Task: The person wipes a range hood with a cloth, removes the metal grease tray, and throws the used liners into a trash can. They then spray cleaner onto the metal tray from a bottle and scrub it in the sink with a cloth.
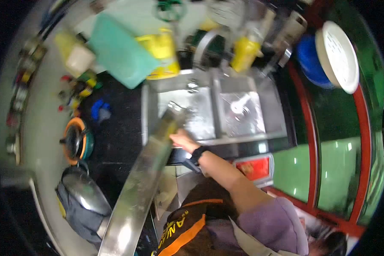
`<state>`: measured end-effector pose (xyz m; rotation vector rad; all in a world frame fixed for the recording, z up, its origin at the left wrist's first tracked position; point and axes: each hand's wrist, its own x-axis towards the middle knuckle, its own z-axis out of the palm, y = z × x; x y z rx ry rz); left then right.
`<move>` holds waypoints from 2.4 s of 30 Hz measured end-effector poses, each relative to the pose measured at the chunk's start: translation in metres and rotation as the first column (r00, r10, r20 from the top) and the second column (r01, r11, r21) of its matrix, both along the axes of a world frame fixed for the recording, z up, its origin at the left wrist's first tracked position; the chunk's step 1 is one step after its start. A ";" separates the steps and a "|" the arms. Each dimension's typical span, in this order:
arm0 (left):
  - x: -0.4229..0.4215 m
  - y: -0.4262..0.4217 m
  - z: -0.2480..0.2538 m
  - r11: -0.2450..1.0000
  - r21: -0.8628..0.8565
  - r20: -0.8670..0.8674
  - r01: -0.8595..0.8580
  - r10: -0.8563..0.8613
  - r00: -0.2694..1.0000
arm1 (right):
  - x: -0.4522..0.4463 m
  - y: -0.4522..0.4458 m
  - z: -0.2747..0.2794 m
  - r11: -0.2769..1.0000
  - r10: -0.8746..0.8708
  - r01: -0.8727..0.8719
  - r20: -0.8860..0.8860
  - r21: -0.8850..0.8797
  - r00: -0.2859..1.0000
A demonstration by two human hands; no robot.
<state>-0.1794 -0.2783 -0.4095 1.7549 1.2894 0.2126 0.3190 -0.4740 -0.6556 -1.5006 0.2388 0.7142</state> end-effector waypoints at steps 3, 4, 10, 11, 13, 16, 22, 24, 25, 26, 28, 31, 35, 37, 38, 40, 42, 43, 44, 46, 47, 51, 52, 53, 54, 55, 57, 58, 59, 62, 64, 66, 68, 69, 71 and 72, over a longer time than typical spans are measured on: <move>0.070 0.014 -0.043 0.982 -0.190 0.049 0.016 -0.007 0.999 | -0.004 -0.011 0.029 0.961 -0.023 0.075 0.192 -0.267 0.981; 0.086 0.019 -0.052 0.975 -0.218 0.048 0.050 -0.040 0.998 | -0.008 -0.012 0.016 0.936 -0.082 0.188 0.336 -0.299 0.938; 0.142 0.031 -0.083 0.928 -0.326 0.025 0.179 -0.181 0.983 | -0.030 -0.077 0.042 0.886 -0.298 0.386 0.322 -0.257 0.899; 0.147 0.033 -0.087 0.920 -0.338 0.023 0.200 -0.204 0.979 | -0.033 -0.096 0.064 0.890 -0.269 0.335 0.237 -0.308 0.933; 0.153 0.036 -0.092 0.907 -0.361 0.025 0.218 -0.224 0.974 | -0.037 -0.119 0.059 0.856 -0.292 0.384 0.289 -0.346 0.912; 0.147 0.042 -0.095 0.902 -0.380 0.046 0.205 -0.203 0.978 | -0.036 -0.154 0.085 0.773 -0.254 0.401 0.339 -0.492 0.906; 0.082 0.064 -0.082 0.889 -0.446 0.121 0.104 -0.055 0.991 | 0.001 -0.202 -0.002 0.544 0.163 0.278 0.425 -0.792 0.890; 0.044 0.066 -0.073 0.864 -0.499 0.131 0.072 -0.007 0.991 | -0.002 -0.207 0.028 0.528 0.233 0.181 0.347 -0.829 0.909; 0.026 0.059 -0.074 0.836 -0.543 0.143 0.073 0.007 0.990 | -0.002 -0.194 0.033 0.574 0.299 0.157 0.384 -0.804 0.874; 0.010 0.045 -0.080 0.816 -0.573 0.182 0.075 0.038 0.983 | -0.004 -0.162 0.041 0.657 0.358 0.138 0.467 -0.741 0.808; -0.011 0.045 -0.146 0.775 -0.567 0.471 0.279 0.028 0.882 | -0.013 -0.096 0.057 0.805 0.432 0.011 0.598 -0.593 0.675; 0.003 0.019 -0.132 0.739 -0.594 0.623 0.318 0.173 0.763 | -0.069 0.010 0.085 0.805 0.592 -0.303 0.661 -0.510 0.461; 0.000 0.012 -0.195 0.749 -0.640 0.566 0.169 0.312 0.763 | -0.147 0.075 0.091 0.635 0.727 -0.562 0.656 -0.529 0.204; -0.002 0.004 -0.199 0.739 -0.664 0.540 0.111 0.372 0.755 | -0.177 0.089 0.091 0.527 0.769 -0.649 0.633 -0.549 0.088; -0.002 0.004 -0.197 0.715 -0.695 0.507 0.075 0.412 0.757 | -0.188 0.093 0.089 0.473 0.788 -0.678 0.615 -0.562 0.040; 0.000 0.007 -0.222 0.760 -0.649 0.519 0.027 0.416 0.747 | -0.205 0.098 0.085 0.399 0.806 -0.714 0.592 -0.575 -0.027; 0.002 0.008 -0.236 0.762 -0.648 0.515 0.018 0.421 0.747 | -0.216 0.102 0.084 0.344 0.816 -0.735 0.573 -0.584 -0.073; 0.002 0.009 -0.243 0.760 -0.650 0.516 0.011 0.430 0.740 | -0.218 0.102 0.083 0.331 0.820 -0.739 0.567 -0.587 -0.083; 0.003 0.010 -0.245 0.756 -0.654 0.490 -0.012 0.436 0.755 | -0.219 0.103 0.082 0.316 0.823 -0.744 0.560 -0.589 -0.093; 0.007 0.014 -0.245 0.754 -0.656 0.462 -0.026 0.429 0.776 | -0.217 0.102 0.082 0.305 0.829 -0.749 0.551 -0.588 -0.095; 0.007 0.014 -0.237 0.762 -0.646 0.451 -0.038 0.422 0.787 | -0.217 0.102 0.080 0.303 0.830 -0.750 0.550 -0.587 -0.095; 0.011 0.021 -0.223 0.771 -0.633 0.412 -0.062 0.404 0.817 | -0.201 0.099 0.073 0.301 0.841 -0.812 0.541 -0.500 -0.022; 0.013 0.023 -0.221 0.773 -0.632 0.406 -0.056 0.392 0.825 | -0.195 0.097 0.073 0.327 0.839 -0.840 0.543 -0.432 0.047; 0.014 0.024 -0.218 0.769 -0.638 0.435 -0.045 0.408 0.803 | -0.189 0.094 0.075 0.376 0.824 -0.849 0.554 -0.370 0.123; 0.016 0.025 -0.215 0.764 -0.644 0.461 -0.033 0.422 0.781 | -0.181 0.092 0.075 0.418 0.810 -0.834 0.564 -0.360 0.163; 0.018 0.026 -0.214 0.774 -0.632 0.451 -0.043 0.412 0.791 | -0.172 0.088 0.073 0.448 0.803 -0.808 0.569 -0.382 0.177; 0.022 0.032 -0.225 0.766 -0.641 0.430 -0.049 0.410 0.804 | -0.148 0.078 0.068 0.507 0.792 -0.755 0.569 -0.415 0.220; 0.025 0.034 -0.226 0.762 -0.644 0.421 -0.065 0.424 0.802 | -0.138 0.075 0.065 0.530 0.787 -0.734 0.569 -0.425 0.239; 0.028 0.034 -0.223 0.770 -0.632 0.390 -0.080 0.407 0.826 | -0.127 0.071 0.060 0.564 0.771 -0.708 0.579 -0.425 0.266; 0.032 0.037 -0.223 0.794 -0.602 0.347 -0.080 0.350 0.870 | -0.088 0.056 0.039 0.646 0.731 -0.628 0.590 -0.434 0.344; 0.038 0.037 -0.220 0.801 -0.591 0.311 -0.093 0.333 0.890 | -0.057 0.038 0.027 0.706 0.691 -0.555 0.601 -0.440 0.403; 0.046 0.040 -0.216 0.803 -0.577 0.253 -0.151 0.352 0.901 | -0.020 0.016 0.009 0.770 0.634 -0.454 0.616 -0.448 0.468; 0.052 0.047 -0.232 0.794 -0.587 0.278 -0.159 0.382 0.882 | 0.020 -0.010 -0.013 0.821 0.570 -0.344 0.636 -0.455 0.521; 0.054 0.050 -0.234 0.837 -0.523 0.271 -0.157 0.338 0.901 | 0.043 -0.031 -0.021 0.846 0.527 -0.267 0.649 -0.461 0.548; 0.059 0.048 -0.210 0.825 -0.537 0.269 -0.176 0.364 0.892 | 0.091 -0.084 -0.050 0.876 0.426 -0.085 0.677 -0.476 0.600; 0.056 0.055 -0.217 0.849 -0.523 0.254 -0.071 0.235 0.938 | 0.113 -0.118 -0.065 0.874 0.369 0.024 0.695 -0.486 0.616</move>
